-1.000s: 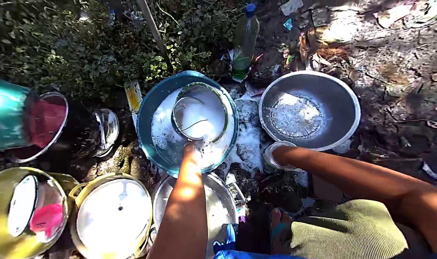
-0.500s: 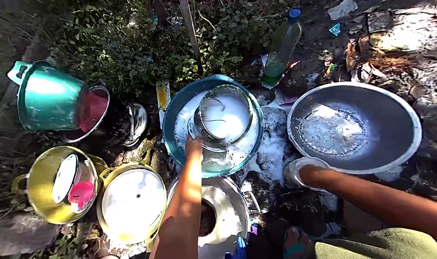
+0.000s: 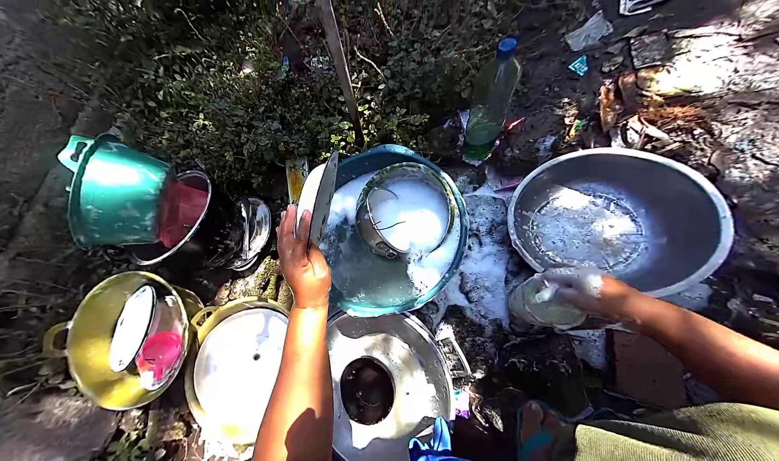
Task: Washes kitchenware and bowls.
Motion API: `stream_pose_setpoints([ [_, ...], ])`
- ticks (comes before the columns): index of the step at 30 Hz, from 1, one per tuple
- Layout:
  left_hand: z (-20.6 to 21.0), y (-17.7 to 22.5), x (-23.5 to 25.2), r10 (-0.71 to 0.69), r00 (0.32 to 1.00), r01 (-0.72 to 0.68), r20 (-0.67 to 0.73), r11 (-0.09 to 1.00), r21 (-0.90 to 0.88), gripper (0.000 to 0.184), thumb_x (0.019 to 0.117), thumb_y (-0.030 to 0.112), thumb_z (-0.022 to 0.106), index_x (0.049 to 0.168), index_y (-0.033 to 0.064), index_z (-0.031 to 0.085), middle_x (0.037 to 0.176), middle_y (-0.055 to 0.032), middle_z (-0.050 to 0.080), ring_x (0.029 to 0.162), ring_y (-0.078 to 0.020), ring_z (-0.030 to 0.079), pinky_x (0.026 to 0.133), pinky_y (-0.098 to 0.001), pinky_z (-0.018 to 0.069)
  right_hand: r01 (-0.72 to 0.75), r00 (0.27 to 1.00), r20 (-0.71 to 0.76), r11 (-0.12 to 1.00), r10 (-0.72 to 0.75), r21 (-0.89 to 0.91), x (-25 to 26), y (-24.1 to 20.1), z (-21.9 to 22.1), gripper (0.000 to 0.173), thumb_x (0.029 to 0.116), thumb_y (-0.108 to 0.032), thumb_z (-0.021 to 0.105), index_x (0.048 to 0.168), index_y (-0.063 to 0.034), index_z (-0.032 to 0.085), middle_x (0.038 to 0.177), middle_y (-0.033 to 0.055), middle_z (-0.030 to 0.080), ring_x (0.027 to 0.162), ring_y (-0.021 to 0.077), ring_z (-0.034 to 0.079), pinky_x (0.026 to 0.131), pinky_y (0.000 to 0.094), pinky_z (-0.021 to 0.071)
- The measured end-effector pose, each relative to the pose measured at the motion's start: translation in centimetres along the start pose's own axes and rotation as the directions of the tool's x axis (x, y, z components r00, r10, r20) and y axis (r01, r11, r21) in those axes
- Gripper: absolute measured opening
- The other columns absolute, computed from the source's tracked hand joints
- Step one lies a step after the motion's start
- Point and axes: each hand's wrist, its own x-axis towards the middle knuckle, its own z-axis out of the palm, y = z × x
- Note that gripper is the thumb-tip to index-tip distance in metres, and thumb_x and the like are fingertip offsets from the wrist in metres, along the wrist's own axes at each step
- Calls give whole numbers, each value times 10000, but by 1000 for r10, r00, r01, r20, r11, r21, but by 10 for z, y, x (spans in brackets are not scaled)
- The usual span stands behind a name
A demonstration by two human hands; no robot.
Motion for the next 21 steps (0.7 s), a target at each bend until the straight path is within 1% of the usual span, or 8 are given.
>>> stream_pose_setpoints([
  [2,2,15,7,-39,997,35,-64,997,-65,471,964,2,433,1413,5,577,1553,-204,459,1486,-286,391,1237,-422,293,-109,961,-176,878,212,465,-11,-1,-1,259,993,-113,535,1191,20,637,1011,89,672,890,136,651,822,329,559],
  [4,4,40,13,-261,959,210,-112,917,-339,528,961,-56,436,1490,-63,447,1566,-150,456,1447,-185,443,1194,-332,374,-95,872,-210,573,442,814,-18,-20,-9,281,1052,-254,467,1216,-67,596,903,5,641,757,75,636,663,277,561],
  [8,15,102,29,-716,688,468,116,316,-825,453,1116,135,325,1569,141,330,1435,-80,559,1287,-194,581,1084,-443,497,151,954,-205,240,218,959,-7,-104,-55,324,1097,-286,330,1056,-152,623,807,-23,675,703,57,661,594,229,572],
  [13,62,150,5,-754,515,636,407,18,-772,477,1133,333,270,1537,112,396,1459,-97,530,1325,-192,524,1106,-429,453,426,861,-499,678,-100,599,72,-226,-43,397,1053,-270,458,1405,-97,518,1033,79,666,797,137,648,683,335,573],
  [16,69,160,5,-734,500,738,460,82,-670,486,1135,256,279,1597,107,310,1568,-95,440,1421,-173,444,1175,-395,393,326,914,-305,931,-267,162,88,-249,15,395,1089,-265,438,1375,-23,563,1161,187,673,1033,283,668,897,488,549],
  [17,68,155,10,-763,477,726,435,64,-684,462,1134,300,301,1550,115,379,1470,-94,527,1333,-175,519,1105,-409,451,398,887,-229,916,-400,-58,83,-251,31,344,1074,-203,457,1290,5,627,1194,216,673,1138,344,646,961,553,513],
  [19,56,129,13,-785,497,679,370,86,-729,469,1121,370,309,1501,121,428,1336,-86,611,1199,-173,604,1000,-415,525,663,583,-275,644,-764,-382,90,-215,57,242,1015,-177,553,1132,-73,737,1155,158,731,1154,356,673,966,575,531],
  [21,43,109,11,-758,529,650,380,75,-756,504,1130,380,250,1545,116,362,1460,-92,532,1316,-186,539,1095,-437,471,653,593,-189,605,-783,-456,107,-191,34,373,1006,-155,555,1366,-139,653,1471,109,591,1448,407,438,1158,703,310],
])
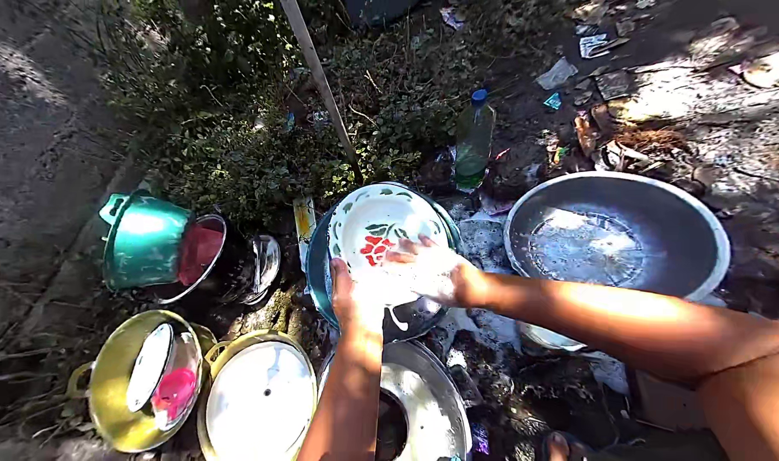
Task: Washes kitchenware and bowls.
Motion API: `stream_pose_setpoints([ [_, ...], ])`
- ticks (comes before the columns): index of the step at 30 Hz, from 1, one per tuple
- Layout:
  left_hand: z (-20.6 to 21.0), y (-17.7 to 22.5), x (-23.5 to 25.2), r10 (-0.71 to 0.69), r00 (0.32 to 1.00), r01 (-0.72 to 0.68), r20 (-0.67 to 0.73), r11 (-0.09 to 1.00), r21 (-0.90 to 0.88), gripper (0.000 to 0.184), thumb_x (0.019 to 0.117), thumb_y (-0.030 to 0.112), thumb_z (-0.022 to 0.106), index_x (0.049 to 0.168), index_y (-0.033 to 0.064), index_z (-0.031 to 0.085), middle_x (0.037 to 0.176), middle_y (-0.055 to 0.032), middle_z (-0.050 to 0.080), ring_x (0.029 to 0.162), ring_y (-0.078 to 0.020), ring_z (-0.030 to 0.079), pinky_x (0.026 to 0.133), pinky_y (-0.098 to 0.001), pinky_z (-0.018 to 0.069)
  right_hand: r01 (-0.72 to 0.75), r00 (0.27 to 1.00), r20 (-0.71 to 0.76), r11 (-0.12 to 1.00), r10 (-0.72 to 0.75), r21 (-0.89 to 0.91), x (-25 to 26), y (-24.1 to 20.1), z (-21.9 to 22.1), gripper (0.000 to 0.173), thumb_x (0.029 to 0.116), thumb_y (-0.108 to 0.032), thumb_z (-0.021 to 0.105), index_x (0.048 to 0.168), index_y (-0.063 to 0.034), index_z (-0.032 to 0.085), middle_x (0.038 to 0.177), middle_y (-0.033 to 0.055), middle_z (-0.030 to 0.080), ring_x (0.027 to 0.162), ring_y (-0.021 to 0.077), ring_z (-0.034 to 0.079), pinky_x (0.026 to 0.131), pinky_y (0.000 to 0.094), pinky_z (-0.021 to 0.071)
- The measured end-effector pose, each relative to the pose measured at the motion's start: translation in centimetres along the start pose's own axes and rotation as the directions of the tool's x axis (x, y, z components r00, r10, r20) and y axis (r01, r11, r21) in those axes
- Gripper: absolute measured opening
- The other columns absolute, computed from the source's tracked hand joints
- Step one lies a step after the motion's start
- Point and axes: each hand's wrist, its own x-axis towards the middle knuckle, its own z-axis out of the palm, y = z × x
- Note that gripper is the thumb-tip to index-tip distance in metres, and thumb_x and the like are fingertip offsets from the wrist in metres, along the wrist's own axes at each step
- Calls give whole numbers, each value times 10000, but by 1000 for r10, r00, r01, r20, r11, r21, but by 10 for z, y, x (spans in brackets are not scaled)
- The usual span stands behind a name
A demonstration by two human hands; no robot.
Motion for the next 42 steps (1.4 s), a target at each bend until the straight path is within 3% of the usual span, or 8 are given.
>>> stream_pose_setpoints([
  [4,29,-24,-17,-163,986,164,34,985,-50,504,1137,328,257,1593,112,277,1546,-109,431,1384,-194,457,1130,-416,418,-432,898,-138,898,418,-84,38,39,-20,581,1036,-270,494,1589,-123,392,1679,214,237,1567,438,137,1224,693,105],
  [9,42,-19,-8,-122,989,120,-81,992,-23,421,1132,338,289,1416,84,467,1289,-106,600,1181,-196,592,1002,-425,511,141,968,-208,990,-141,-18,14,7,10,341,1028,-236,528,1288,-77,683,1369,175,641,1320,350,563,1096,528,445],
  [13,18,-8,2,-37,999,37,-18,999,-16,473,1133,344,264,1518,100,389,1440,-108,541,1310,-208,543,1096,-449,467,-300,953,-24,954,300,8,16,50,-9,507,1017,-219,554,1520,-175,512,1646,200,332,1541,451,227,1211,701,157],
  [16,42,-30,-20,-158,987,159,-27,987,23,446,1137,283,276,1524,87,380,1444,-107,518,1296,-183,525,1079,-401,456,-529,847,-44,848,529,13,33,35,-19,427,1013,-226,600,1387,-21,605,1424,255,570,1377,433,487,1130,642,350],
  [24,-3,16,21,-61,990,68,-130,997,46,458,1111,415,349,1382,103,545,1260,-86,664,1160,-197,644,977,-433,549,292,954,-94,953,-285,78,4,10,9,342,952,-287,658,1197,-53,703,1184,148,718,1148,293,672,1025,480,522],
  [32,-26,14,30,186,967,-173,175,981,-89,647,1031,618,382,1456,135,445,1330,-32,611,1247,-171,574,1089,-412,464,173,921,-359,984,-148,38,70,-14,-117,283,1012,-242,566,1102,-61,763,927,131,750,881,261,726,770,442,576],
  [37,-10,8,-10,-52,900,100,433,991,-90,266,882,-4,589,1135,63,637,1008,-58,737,964,-162,713,916,-396,584,-65,880,-453,980,145,188,91,-12,-114,596,871,-419,717,1313,-29,634,1392,211,575,1329,311,526,1127,476,422],
  [42,-23,-11,-18,-91,916,65,390,995,80,148,906,-7,556,1037,50,593,856,18,684,831,-60,665,774,-267,558,253,914,-320,967,-251,-37,70,-63,-30,263,905,-328,596,825,-116,730,1287,119,699,1311,377,559,1073,621,375],
])
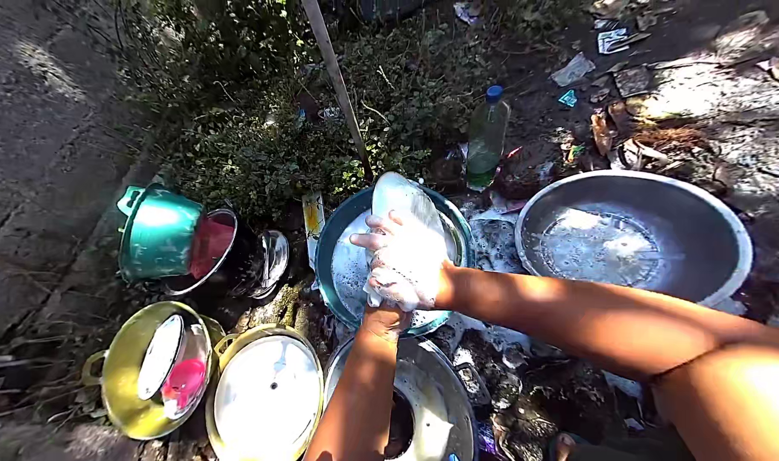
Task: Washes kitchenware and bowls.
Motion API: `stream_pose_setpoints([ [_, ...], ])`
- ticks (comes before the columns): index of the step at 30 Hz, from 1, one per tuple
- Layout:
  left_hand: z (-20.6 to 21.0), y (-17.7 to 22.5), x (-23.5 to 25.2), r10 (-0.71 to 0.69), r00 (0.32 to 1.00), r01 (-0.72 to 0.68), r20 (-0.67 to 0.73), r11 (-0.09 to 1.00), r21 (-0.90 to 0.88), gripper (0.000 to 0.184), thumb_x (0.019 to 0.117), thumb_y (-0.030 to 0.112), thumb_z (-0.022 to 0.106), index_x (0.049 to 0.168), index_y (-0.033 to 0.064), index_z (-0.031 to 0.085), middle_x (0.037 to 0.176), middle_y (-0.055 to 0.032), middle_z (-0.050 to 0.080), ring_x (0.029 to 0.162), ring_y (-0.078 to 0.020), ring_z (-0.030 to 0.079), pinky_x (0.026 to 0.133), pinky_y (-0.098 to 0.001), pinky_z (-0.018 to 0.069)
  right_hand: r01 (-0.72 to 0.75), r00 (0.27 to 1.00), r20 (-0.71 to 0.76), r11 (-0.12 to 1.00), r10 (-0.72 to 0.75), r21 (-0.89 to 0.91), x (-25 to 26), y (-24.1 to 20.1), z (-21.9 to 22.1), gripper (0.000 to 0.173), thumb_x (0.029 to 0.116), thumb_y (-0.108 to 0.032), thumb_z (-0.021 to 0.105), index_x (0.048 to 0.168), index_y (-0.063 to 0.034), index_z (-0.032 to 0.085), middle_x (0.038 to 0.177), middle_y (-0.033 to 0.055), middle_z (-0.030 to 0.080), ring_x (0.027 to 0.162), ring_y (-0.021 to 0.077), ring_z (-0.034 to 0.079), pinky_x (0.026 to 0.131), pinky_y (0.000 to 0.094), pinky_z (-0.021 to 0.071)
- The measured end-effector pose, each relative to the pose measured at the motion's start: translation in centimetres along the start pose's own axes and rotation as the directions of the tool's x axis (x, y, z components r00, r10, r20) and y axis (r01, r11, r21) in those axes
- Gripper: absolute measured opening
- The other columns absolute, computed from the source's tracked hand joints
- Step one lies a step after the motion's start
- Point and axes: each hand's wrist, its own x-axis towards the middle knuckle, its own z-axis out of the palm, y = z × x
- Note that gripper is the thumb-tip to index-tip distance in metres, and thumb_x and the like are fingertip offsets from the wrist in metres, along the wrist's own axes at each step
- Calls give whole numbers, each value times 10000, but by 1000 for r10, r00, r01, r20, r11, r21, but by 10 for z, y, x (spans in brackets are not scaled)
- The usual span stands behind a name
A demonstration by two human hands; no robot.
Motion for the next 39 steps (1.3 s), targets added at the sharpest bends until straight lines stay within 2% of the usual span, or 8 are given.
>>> stream_pose_setpoints([
  [3,20,29,-5,-93,995,91,16,989,116,440,836,-147,512,1257,-18,496,1039,-38,678,957,-87,680,882,-293,575,-337,940,25,920,339,201,17,38,-12,273,975,-108,543,1144,61,676,1386,145,648,1408,299,511,1203,539,323],
  [6,23,44,-9,-3,1000,5,9,985,-174,391,754,-106,524,1110,50,568,946,-53,724,887,-139,720,826,-345,605,-630,705,-87,677,704,380,15,88,-25,407,1063,-217,487,1430,-60,566,1408,100,626,1308,155,583,1122,363,471],
  [14,29,54,14,87,969,-143,-232,960,-239,502,1110,429,142,1161,190,581,987,14,678,930,-90,668,796,-306,578,-307,912,-256,947,322,99,0,-32,34,317,872,-171,694,1154,-32,737,1186,174,720,1180,342,653,994,548,502],
  [18,-4,77,31,129,943,-216,-308,939,-268,738,1010,716,112,1466,250,459,1369,-30,604,1262,-199,580,1013,-483,518,-441,872,-128,872,473,212,-23,-20,46,507,981,-110,530,1470,24,510,1572,246,428,1448,348,448,1181,514,386],
  [23,-9,96,25,33,938,-5,-346,996,84,705,1064,619,212,1476,109,470,1417,-139,574,1310,-253,557,1087,-504,479,-799,530,-48,518,846,307,-13,35,19,566,1097,-430,359,1490,-36,464,1397,232,575,1299,308,566,1092,527,449],
  [28,-66,164,3,-153,958,225,-242,924,310,419,1046,394,565,1298,61,595,1095,-110,685,937,-174,677,843,-367,578,-739,635,83,573,768,355,4,19,33,507,1095,-321,416,1402,69,520,1338,240,603,1218,220,605,1077,407,477],
  [34,-205,291,-42,69,982,147,-176,308,940,442,957,188,718,1322,-27,594,1192,-189,670,1079,-228,649,1000,-413,506,-750,661,297,595,689,289,20,16,54,483,1056,-389,435,1227,24,617,1019,115,666,847,118,644,793,357,571],
  [39,-358,313,-77,144,868,493,-474,-151,857,417,1000,234,672,1330,-15,623,1317,-303,611,1278,-472,553,1093,-663,379,-845,532,385,450,754,288,13,32,49,360,1030,-485,503,1088,-161,647,759,-17,635,561,88,601,491,310,537],
])
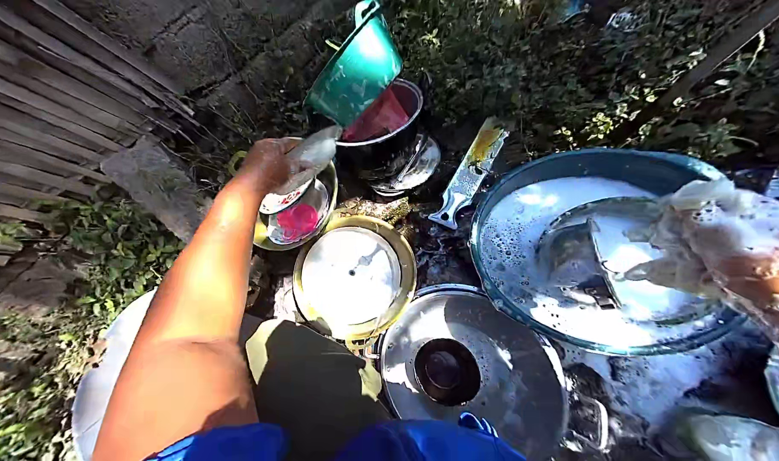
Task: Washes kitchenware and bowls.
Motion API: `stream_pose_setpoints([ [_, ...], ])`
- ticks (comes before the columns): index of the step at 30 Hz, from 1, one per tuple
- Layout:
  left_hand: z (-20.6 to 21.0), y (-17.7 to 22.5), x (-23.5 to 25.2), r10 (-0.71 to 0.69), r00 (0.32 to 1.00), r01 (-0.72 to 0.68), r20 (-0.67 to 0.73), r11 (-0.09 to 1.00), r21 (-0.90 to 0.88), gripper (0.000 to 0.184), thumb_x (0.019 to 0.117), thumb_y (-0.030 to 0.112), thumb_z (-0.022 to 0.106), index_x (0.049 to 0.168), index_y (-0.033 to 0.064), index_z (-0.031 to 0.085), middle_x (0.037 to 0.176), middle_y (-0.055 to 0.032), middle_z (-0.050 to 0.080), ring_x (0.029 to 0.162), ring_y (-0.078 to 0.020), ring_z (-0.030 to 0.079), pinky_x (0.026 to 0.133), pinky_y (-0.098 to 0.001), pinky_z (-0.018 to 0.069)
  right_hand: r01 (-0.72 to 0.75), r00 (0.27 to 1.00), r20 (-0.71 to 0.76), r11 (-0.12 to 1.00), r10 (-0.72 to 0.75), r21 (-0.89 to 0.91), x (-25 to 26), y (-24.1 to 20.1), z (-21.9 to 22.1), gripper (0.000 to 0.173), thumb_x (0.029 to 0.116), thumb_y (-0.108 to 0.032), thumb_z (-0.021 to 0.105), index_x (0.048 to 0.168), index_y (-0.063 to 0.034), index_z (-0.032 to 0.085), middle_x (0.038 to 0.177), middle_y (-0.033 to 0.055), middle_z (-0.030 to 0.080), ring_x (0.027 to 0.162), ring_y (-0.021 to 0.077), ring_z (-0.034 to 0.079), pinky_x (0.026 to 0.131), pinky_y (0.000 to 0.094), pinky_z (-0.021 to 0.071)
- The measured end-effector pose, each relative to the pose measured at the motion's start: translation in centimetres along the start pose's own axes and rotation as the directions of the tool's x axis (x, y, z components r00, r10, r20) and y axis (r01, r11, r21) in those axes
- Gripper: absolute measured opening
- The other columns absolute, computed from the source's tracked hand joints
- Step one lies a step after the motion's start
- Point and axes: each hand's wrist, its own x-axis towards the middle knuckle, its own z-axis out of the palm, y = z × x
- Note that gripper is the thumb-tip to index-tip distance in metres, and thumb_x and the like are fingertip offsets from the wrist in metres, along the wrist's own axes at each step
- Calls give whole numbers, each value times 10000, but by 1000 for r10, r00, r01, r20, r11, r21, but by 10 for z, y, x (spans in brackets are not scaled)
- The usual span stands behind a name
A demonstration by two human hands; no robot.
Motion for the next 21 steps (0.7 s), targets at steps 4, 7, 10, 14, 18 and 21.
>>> stream_pose_setpoints([
  [4,57,-79,24,-171,985,170,-4,978,123,351,1024,247,624,1228,-36,650,1238,-342,626,1232,-531,560,1033,-735,379,-39,997,65,997,35,66,-21,-6,1,289,1040,-453,543,1195,-223,621,888,-37,690,663,92,676,532,291,580],
  [7,79,-96,23,-103,994,98,28,984,151,386,995,164,632,1355,24,612,1293,-319,617,1258,-543,541,1043,-750,363,-63,997,55,998,63,10,-33,-23,9,445,1033,-359,525,1452,-216,477,1031,-34,684,763,48,683,651,260,606],
  [10,80,-39,15,34,999,-35,26,999,27,583,997,211,647,1506,5,450,1444,-352,482,1363,-545,437,1119,-713,307,-98,992,67,991,104,-90,-33,-25,2,553,1015,-327,539,1540,-235,391,1113,6,670,795,49,658,686,273,582],
  [14,114,68,-20,439,863,-420,250,898,-129,427,1016,190,622,1408,24,581,1357,-259,604,1296,-419,557,1125,-599,384,-56,958,274,990,89,-126,-37,-18,-14,316,997,-318,525,1251,-148,604,831,-12,665,541,54,588,468,247,524],
  [18,188,149,-72,588,359,-695,725,687,-213,378,1033,259,602,1376,106,645,1313,-173,662,1255,-336,608,1096,-529,430,18,844,531,986,74,-164,-55,2,-27,258,962,-248,613,1183,-119,653,975,7,702,778,88,669,677,291,589],
  [21,246,177,-104,375,182,-639,909,747,-181,425,1068,302,546,1411,59,601,1341,-209,639,1284,-369,586,1114,-556,402,175,717,694,944,71,-278,-67,23,-30,203,966,-210,650,1142,-124,702,961,10,706,820,110,669,744,346,576],
])
